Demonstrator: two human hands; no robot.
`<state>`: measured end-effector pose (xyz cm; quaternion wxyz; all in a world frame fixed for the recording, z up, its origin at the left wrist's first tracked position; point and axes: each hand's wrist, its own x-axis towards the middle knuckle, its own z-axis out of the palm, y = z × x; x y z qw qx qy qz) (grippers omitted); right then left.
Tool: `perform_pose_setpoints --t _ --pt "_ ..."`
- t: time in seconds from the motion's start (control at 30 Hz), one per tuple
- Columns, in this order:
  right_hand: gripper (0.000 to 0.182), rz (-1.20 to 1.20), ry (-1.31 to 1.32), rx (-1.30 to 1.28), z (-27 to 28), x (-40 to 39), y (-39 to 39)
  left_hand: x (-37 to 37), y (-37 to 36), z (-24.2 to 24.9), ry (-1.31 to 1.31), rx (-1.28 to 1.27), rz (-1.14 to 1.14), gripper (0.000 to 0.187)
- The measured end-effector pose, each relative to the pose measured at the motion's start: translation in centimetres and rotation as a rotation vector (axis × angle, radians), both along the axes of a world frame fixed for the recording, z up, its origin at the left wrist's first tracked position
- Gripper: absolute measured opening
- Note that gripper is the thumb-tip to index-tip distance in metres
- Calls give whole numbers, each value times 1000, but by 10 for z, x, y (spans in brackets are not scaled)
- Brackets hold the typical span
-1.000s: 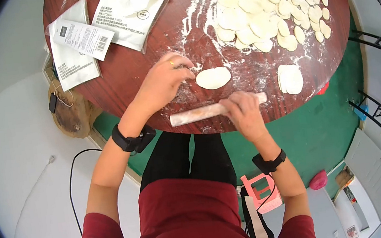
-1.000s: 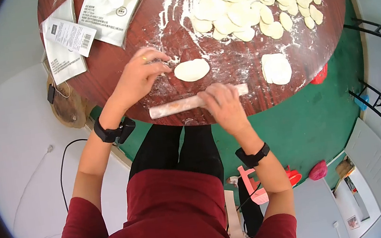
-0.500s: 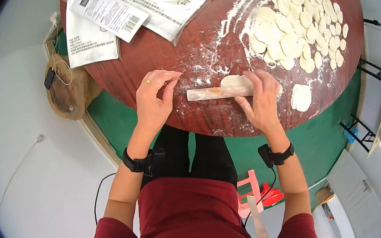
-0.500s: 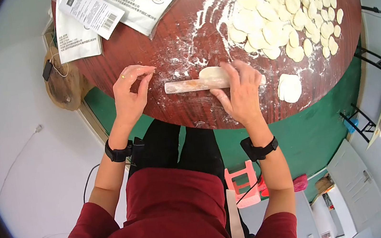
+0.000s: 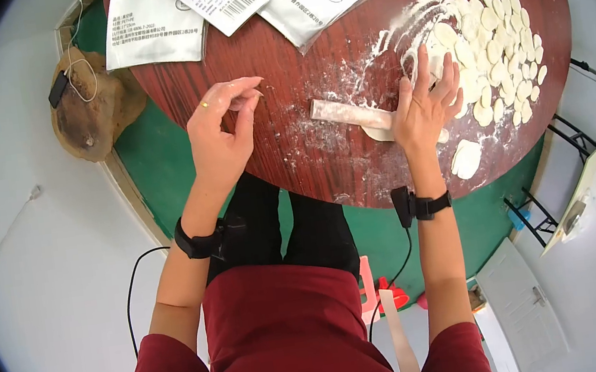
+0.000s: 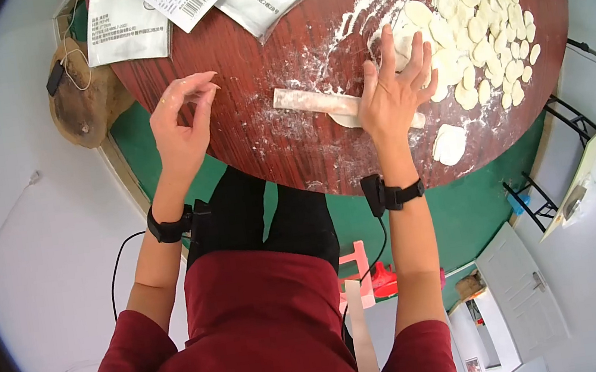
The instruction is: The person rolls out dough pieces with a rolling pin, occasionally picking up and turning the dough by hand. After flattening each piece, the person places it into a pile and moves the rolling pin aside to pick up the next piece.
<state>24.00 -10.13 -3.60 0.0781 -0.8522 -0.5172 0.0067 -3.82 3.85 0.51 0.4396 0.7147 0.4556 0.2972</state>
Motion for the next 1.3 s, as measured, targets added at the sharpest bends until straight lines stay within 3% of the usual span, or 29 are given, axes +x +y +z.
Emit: perform_pose_setpoints --t 0.2,0.37,0.6,0.73,0.87,0.97,1.03,1.27,1.3 --pt "61 -43 -6 -116 -11 -34 -46 -6 4 0 -13 10 40 25" --pt "59 -104 -1 74 -6 5 23 -3 4 -5 -59 -1 42 26" --pt "60 -88 -11 -59 -10 -37 -34 3 8 -1 -74 -29 83 27" --pt "63 -161 53 93 -11 11 26 4 8 -3 -122 -5 63 27" --pt "61 -151 13 -109 -13 -34 -24 10 15 -1 -120 -13 100 27" --pt "61 -147 24 -130 -10 -31 -16 11 13 0 -135 -7 93 28" --pt "62 -190 -8 41 -9 -1 19 10 6 1 -145 3 69 28" --pt "63 -172 1 -113 -10 -51 -31 16 7 2 -145 -35 108 30" --pt "63 -185 21 -23 -16 -39 -22 15 6 2 -153 -45 97 30"
